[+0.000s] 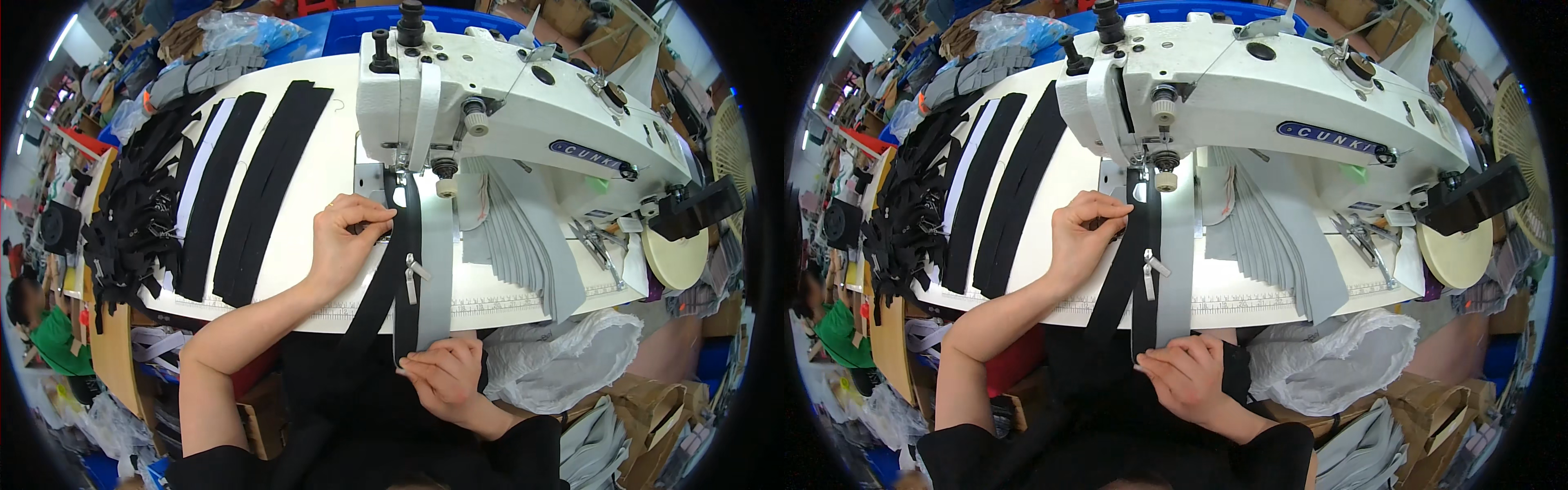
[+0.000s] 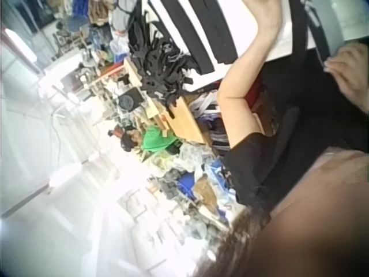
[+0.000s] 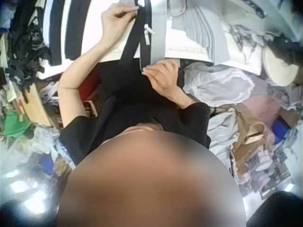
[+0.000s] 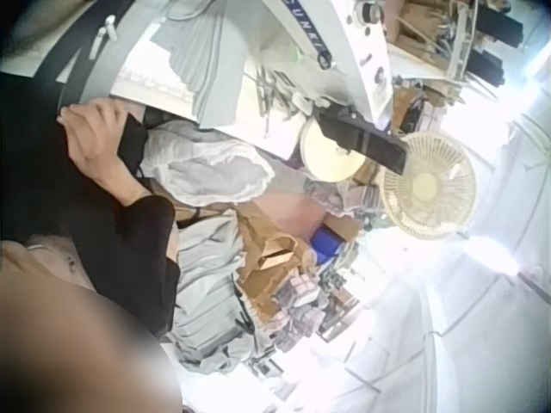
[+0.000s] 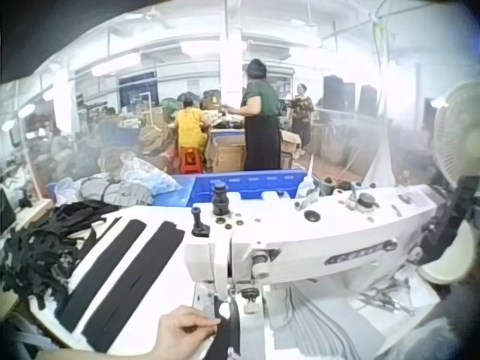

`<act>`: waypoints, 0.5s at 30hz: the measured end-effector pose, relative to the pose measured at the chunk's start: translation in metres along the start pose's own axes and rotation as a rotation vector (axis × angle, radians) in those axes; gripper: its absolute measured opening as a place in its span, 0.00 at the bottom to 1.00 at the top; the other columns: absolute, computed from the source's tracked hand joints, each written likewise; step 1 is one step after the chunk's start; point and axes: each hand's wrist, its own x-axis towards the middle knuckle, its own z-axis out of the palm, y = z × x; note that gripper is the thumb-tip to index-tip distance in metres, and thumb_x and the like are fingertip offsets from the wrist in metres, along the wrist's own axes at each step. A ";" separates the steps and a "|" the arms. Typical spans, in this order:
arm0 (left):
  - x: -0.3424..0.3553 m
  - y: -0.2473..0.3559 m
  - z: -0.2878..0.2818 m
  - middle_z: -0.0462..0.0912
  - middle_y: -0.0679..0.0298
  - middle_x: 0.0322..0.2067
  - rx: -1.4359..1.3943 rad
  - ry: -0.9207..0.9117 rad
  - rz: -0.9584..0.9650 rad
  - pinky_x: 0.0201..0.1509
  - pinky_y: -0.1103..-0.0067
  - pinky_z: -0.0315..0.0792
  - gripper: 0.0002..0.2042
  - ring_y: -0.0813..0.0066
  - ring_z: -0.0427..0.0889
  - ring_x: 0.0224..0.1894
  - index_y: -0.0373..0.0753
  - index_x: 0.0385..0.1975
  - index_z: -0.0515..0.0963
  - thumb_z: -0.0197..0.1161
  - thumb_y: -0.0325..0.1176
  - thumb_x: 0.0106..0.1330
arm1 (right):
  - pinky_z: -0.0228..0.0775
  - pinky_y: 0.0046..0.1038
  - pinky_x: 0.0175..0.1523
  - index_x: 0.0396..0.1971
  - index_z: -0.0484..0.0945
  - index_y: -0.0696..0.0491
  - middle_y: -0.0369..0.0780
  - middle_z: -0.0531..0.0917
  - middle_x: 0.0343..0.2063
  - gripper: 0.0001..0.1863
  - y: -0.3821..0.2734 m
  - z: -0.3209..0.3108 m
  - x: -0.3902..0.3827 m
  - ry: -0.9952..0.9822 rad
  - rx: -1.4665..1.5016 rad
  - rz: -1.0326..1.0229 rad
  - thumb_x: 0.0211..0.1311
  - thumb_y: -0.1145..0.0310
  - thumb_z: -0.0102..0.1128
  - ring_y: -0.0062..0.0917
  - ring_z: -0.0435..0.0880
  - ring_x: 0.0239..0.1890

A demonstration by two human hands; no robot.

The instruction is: Sewing zippers onto fabric strips using an industrial sewing machine.

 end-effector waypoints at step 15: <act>-0.001 0.002 0.000 0.89 0.63 0.34 -0.002 -0.003 -0.012 0.37 0.79 0.76 0.09 0.75 0.82 0.39 0.38 0.35 0.91 0.74 0.18 0.57 | 0.61 0.33 0.51 0.31 0.88 0.50 0.30 0.86 0.32 0.09 0.021 0.004 0.050 0.052 -0.100 0.076 0.48 0.73 0.78 0.27 0.80 0.37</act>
